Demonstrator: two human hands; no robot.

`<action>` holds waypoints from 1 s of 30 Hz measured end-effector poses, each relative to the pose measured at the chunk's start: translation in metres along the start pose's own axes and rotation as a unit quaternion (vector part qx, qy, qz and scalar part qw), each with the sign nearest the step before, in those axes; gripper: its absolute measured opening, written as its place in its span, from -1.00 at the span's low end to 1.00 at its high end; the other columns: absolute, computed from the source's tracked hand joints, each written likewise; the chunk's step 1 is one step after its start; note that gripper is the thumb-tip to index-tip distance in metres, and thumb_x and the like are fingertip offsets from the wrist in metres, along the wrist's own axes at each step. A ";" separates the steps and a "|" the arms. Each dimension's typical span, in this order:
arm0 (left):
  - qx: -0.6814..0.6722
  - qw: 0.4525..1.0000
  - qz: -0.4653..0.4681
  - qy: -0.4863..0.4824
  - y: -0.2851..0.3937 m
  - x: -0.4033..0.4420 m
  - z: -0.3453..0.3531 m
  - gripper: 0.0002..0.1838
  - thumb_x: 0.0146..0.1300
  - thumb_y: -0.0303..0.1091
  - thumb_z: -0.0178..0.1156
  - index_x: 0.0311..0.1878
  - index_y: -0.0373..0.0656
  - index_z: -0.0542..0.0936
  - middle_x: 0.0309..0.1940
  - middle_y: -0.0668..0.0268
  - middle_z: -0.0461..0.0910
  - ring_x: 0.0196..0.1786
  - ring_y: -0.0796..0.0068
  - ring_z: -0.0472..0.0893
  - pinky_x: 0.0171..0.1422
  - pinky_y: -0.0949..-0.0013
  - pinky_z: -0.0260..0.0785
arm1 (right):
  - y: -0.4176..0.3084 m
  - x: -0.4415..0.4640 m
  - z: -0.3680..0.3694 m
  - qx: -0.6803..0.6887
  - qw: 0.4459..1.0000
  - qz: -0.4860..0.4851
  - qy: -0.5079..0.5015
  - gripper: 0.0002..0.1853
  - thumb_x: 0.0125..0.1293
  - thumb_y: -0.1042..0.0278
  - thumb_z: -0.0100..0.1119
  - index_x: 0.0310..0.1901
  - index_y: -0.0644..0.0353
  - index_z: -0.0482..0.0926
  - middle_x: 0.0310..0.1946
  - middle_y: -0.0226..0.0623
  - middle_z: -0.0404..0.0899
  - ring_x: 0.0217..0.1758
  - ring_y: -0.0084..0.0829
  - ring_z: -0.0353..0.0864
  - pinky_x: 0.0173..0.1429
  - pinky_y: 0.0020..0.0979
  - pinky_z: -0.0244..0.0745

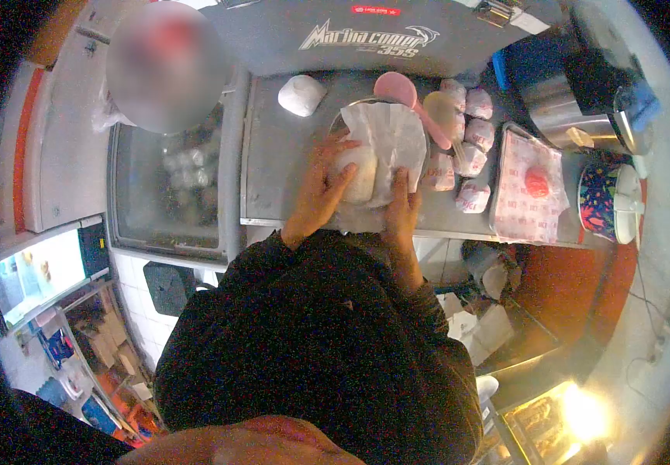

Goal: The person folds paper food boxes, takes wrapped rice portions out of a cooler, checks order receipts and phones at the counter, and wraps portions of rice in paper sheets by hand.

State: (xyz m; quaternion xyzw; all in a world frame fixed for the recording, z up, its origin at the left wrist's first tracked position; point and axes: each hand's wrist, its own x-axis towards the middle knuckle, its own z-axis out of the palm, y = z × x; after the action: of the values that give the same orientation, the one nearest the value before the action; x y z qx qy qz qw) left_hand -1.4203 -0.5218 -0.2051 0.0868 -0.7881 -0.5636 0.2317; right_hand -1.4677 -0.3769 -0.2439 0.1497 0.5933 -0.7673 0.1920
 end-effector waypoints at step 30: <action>-0.336 0.892 -0.300 0.034 -0.010 -0.032 -0.003 -0.53 0.39 -0.22 -0.05 0.31 -0.17 0.25 0.28 0.19 0.25 0.33 0.36 0.26 0.43 0.29 0.01 | -0.108 0.017 -0.028 -0.188 0.935 -0.271 0.130 -0.58 0.41 0.17 -0.02 0.10 0.38 0.42 -0.05 -0.11 0.49 0.01 -0.34 0.50 0.08 -0.34 0.41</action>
State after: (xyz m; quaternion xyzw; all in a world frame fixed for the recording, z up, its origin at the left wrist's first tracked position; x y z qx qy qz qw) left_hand -1.3919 -0.5147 -0.2220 0.2550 -0.4801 -0.8341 0.0937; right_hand -1.5335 -0.3279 -0.1659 0.0431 0.7645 -0.6385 -0.0779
